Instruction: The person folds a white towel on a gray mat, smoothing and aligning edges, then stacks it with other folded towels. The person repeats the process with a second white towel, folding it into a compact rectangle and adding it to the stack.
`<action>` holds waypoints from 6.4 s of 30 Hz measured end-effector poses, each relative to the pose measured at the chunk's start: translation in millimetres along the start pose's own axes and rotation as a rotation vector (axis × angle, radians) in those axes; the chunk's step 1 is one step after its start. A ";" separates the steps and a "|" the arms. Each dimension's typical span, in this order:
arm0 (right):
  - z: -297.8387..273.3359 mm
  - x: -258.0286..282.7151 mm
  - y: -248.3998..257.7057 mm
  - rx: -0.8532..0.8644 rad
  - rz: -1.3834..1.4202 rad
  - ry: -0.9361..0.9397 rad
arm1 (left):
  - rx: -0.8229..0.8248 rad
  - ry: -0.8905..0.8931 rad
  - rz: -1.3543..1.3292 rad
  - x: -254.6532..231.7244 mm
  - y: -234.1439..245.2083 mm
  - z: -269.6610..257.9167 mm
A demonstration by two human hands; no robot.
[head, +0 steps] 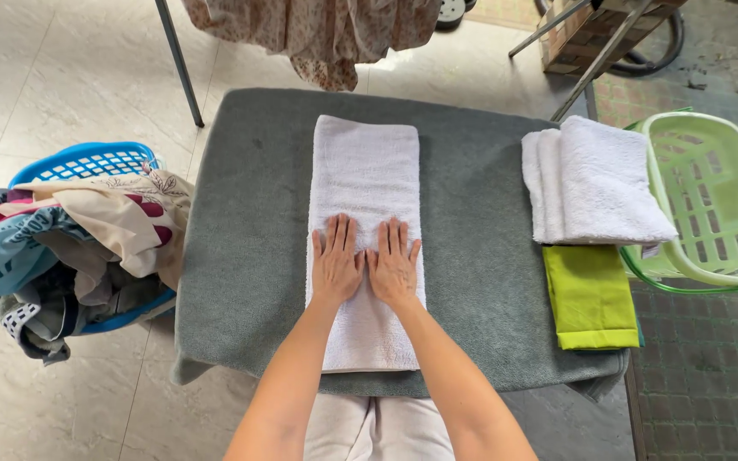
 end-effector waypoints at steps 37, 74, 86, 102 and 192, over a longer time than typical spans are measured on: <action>169.6 -21.1 47.6 0.011 -0.010 -0.047 | 0.015 0.109 -0.010 45.5 61.1 157.5; 35.5 -0.9 12.7 -0.025 -0.049 0.107 | -0.038 -0.242 0.040 11.8 23.4 16.2; -44.3 18.7 -8.5 -0.065 0.032 0.220 | -0.221 -0.295 -0.051 -20.9 5.4 -54.1; -98.3 23.7 -8.0 -0.052 0.135 0.396 | 0.253 -0.907 0.056 -64.4 3.8 -148.5; 71.1 -58.9 62.4 -0.294 0.262 -0.308 | -0.212 0.319 -0.553 66.6 55.1 51.0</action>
Point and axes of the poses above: each hand's wrist, its own z-axis towards the middle knuckle, its own y-axis out of the back of the hand, x = y × z, the point moved 9 cm from there along z, towards the middle knuckle, and after that the axes turned 14 degrees about x, right-handed, at the moved point
